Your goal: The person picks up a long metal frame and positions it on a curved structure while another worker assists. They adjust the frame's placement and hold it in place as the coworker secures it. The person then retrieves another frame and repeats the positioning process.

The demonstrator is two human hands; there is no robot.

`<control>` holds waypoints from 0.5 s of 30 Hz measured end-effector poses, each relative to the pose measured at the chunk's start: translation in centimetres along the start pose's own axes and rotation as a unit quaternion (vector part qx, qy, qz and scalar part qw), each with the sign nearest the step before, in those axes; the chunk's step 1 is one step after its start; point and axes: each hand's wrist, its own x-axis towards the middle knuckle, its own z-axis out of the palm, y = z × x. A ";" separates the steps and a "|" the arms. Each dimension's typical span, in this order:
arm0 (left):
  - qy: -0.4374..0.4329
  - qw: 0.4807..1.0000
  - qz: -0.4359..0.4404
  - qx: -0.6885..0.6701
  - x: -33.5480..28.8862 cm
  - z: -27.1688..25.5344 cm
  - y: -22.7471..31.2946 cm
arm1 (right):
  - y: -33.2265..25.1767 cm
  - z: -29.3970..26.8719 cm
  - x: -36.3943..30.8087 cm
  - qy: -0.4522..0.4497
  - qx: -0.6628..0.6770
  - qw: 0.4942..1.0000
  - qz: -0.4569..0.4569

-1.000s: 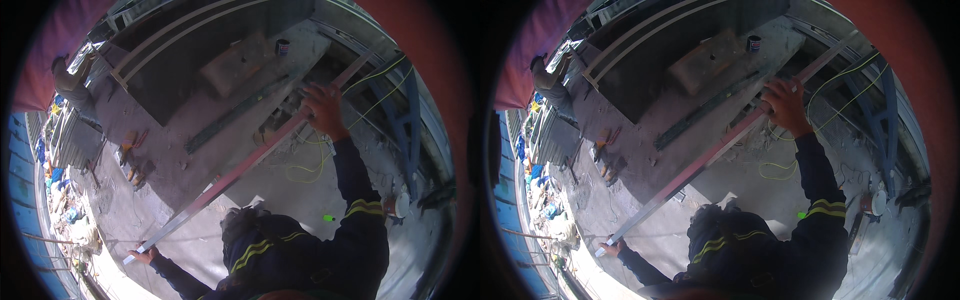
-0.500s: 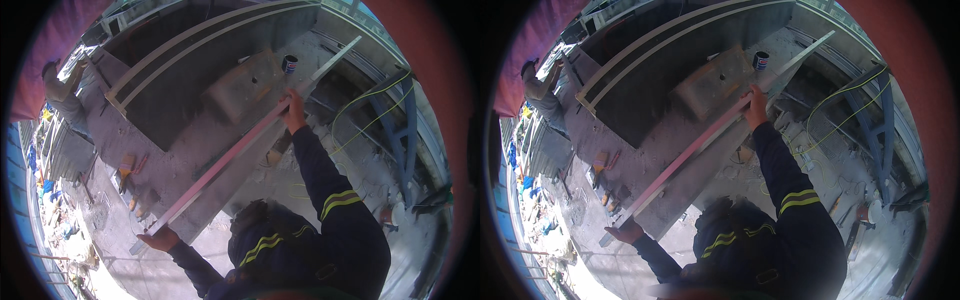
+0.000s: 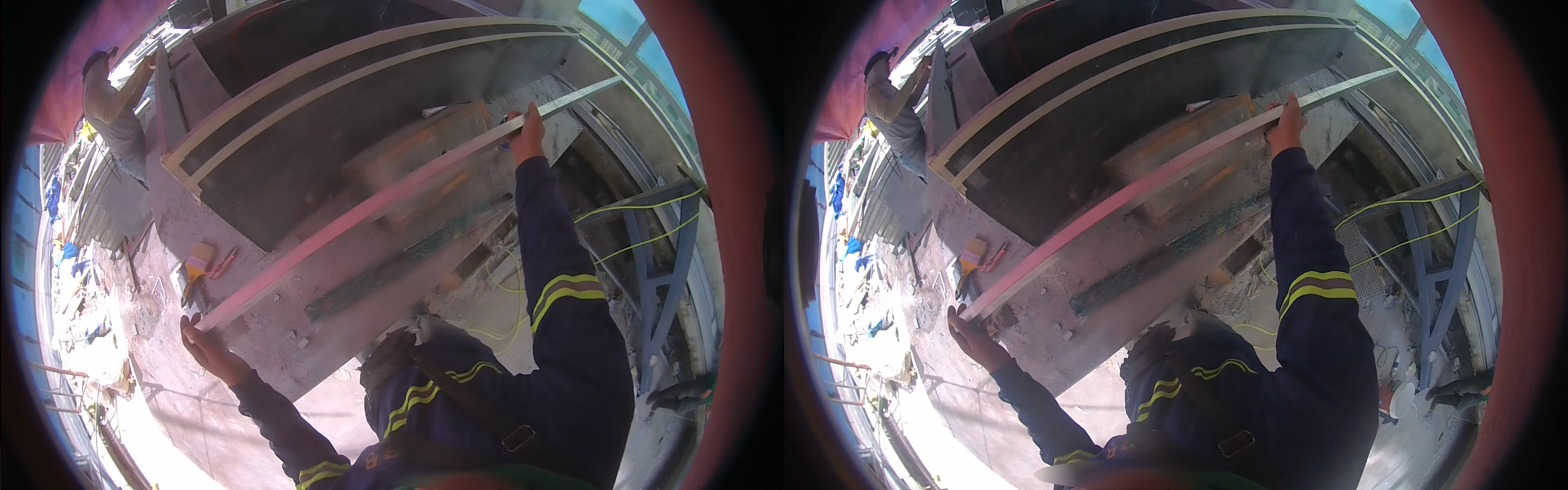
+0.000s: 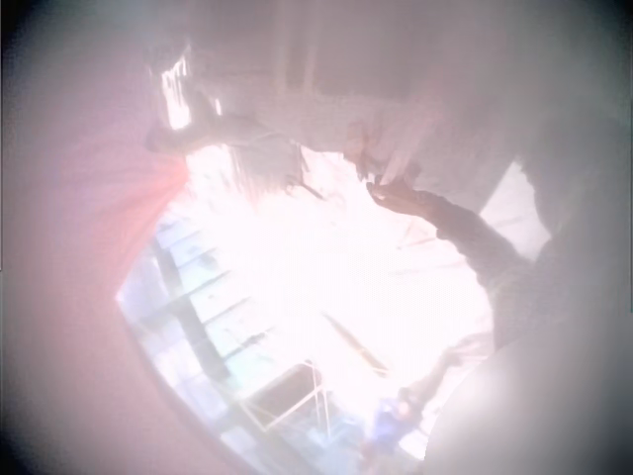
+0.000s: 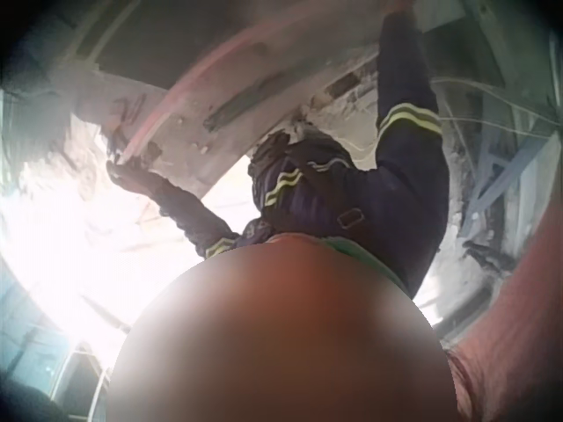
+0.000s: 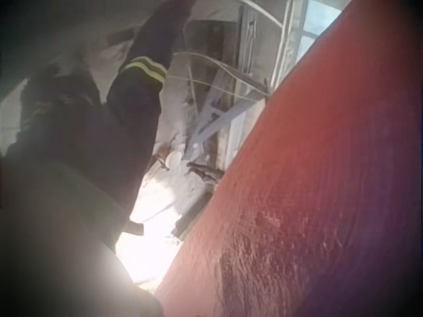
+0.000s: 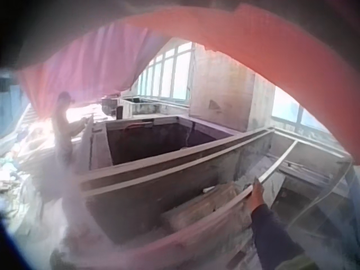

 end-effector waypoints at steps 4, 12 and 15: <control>-0.101 0.995 0.009 0.023 1.1 6.3 -0.1 | -0.9 2.7 7.7 -0.079 0.012 0.996 0.029; -0.084 0.996 0.031 0.010 1.8 17.6 1.4 | -0.1 5.9 19.4 -0.159 -0.088 0.982 0.044; -0.069 0.997 0.007 0.014 2.7 20.1 2.7 | 1.1 7.7 22.9 -0.179 -0.130 0.972 0.083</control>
